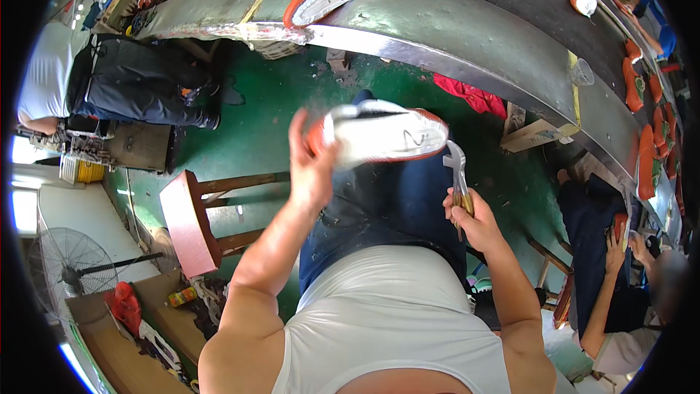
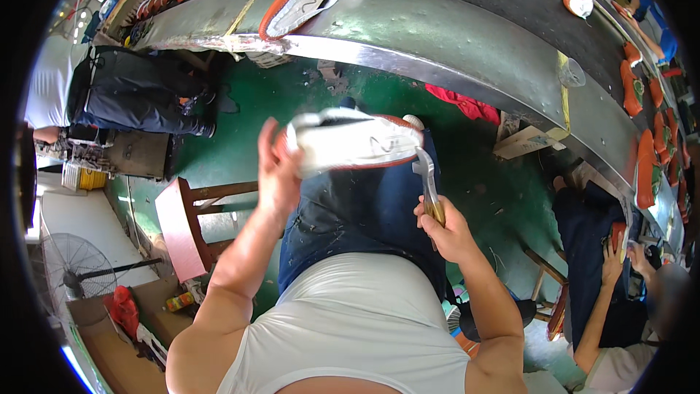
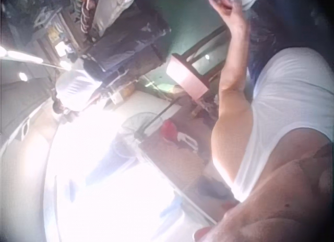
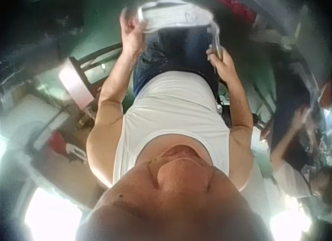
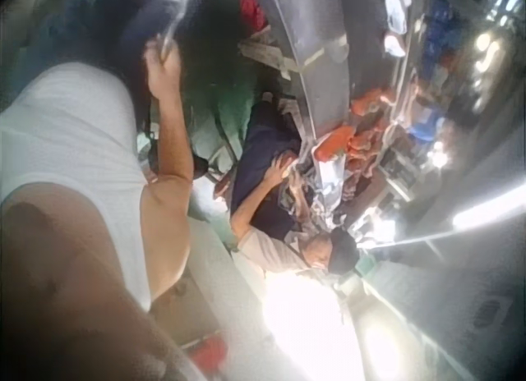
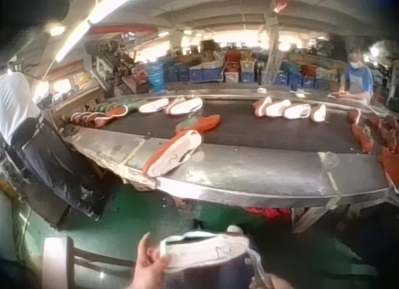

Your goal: The worker is lasting shoes by using pincers to pull the upper over the last and hammering it into position.

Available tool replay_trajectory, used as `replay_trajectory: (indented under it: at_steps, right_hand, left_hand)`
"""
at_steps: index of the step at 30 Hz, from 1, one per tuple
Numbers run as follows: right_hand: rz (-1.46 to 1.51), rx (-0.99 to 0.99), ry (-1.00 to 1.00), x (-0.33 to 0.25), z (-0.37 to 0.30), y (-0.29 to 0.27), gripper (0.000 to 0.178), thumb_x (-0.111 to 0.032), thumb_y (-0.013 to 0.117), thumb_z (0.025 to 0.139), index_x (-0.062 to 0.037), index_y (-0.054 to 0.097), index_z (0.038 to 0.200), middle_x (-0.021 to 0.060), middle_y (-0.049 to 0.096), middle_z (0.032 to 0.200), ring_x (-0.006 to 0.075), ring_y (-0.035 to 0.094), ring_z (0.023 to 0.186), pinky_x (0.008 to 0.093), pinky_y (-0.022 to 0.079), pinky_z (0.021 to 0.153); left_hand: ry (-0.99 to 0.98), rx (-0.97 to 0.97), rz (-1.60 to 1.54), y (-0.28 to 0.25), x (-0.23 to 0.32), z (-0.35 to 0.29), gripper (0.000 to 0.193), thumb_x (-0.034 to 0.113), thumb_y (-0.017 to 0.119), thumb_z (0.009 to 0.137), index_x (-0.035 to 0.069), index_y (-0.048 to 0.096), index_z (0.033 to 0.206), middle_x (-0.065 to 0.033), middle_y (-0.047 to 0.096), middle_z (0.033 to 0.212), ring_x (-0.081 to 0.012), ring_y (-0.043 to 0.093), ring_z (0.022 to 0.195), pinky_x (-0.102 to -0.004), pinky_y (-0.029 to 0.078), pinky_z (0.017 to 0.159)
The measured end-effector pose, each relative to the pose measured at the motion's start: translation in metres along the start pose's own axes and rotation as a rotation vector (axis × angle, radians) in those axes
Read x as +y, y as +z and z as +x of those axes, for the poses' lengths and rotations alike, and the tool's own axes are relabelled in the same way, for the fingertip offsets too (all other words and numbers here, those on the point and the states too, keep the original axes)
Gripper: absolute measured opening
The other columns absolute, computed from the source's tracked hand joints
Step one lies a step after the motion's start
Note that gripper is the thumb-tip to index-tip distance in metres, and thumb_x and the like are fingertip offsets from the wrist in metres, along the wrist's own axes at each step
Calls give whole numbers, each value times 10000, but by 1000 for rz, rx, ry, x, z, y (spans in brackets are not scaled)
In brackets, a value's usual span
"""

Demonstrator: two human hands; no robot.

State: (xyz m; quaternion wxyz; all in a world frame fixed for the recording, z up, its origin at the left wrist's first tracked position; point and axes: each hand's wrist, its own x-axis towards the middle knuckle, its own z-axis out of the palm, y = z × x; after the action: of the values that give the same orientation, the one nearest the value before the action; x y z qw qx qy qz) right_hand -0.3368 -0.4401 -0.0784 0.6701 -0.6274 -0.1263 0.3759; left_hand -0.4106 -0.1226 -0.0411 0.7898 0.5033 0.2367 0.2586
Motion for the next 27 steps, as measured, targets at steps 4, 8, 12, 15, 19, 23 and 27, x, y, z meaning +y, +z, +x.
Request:
replay_trajectory:
  at_steps: [4, 8, 12, 15, 19, 23, 27]
  right_hand:
    - [-365, -73, 134, -9, 1, 2, 292, -156, 581, 986, 11, 550, 1224, 49, 660, 979, 117, 597, 792, 298, 499, 685]
    - [-765, -180, 192, -3, 4, -1, 244, -152, 611, 950, 6, 599, 1135, 84, 693, 872, 169, 652, 745, 323, 517, 684]
    - [-786, -266, 150, -29, 17, 4, 285, -221, 621, 924, -1, 583, 1101, 226, 645, 858, 390, 639, 810, 427, 503, 734]
    - [-969, -410, 339, -68, 46, 7, 297, -229, 602, 930, 46, 597, 1043, 237, 676, 924, 395, 664, 893, 465, 515, 786]
    - [-1256, -554, 336, -94, 67, 8, 283, -225, 585, 949, 51, 622, 999, 231, 686, 937, 389, 671, 906, 472, 518, 803]
    - [-1214, -394, 131, -38, 60, 9, 289, -232, 601, 935, 42, 627, 1025, 237, 691, 938, 427, 653, 908, 502, 509, 822]
    - [-838, -125, 10, 11, 41, 26, 271, -244, 628, 916, 13, 600, 996, 258, 668, 950, 436, 640, 937, 505, 495, 824]
  left_hand:
    - [-311, -565, 804, -23, -76, -49, 655, 142, 745, 829, 31, 481, 1419, -153, 644, 1108, -225, 629, 1014, -382, 523, 859]
    - [-190, -583, 1269, -6, -74, -44, 323, 300, 679, 899, -21, 688, 933, -249, 659, 895, -385, 664, 839, -405, 522, 743]
    - [195, -607, 1101, -12, -92, -48, 245, 189, 631, 917, -27, 640, 802, -224, 622, 785, -409, 625, 705, -456, 496, 631]
    - [324, -679, 1189, 5, -82, -62, 183, 131, 592, 931, 2, 620, 804, -223, 608, 785, -420, 613, 718, -464, 495, 634]
    - [-114, -362, 777, -6, -104, -51, 445, 341, 416, 1057, -8, 691, 1033, -209, 682, 1010, -359, 659, 971, -414, 515, 887]
    - [-484, -522, 77, -5, -156, -32, 708, 448, 416, 1063, 117, 101, 1604, -63, 332, 1565, -184, 320, 1419, -346, 295, 1159]
    - [-547, -454, -1, 4, -147, -27, 726, 275, 542, 1042, 143, 109, 1609, -54, 387, 1526, -145, 368, 1376, -310, 316, 1143]
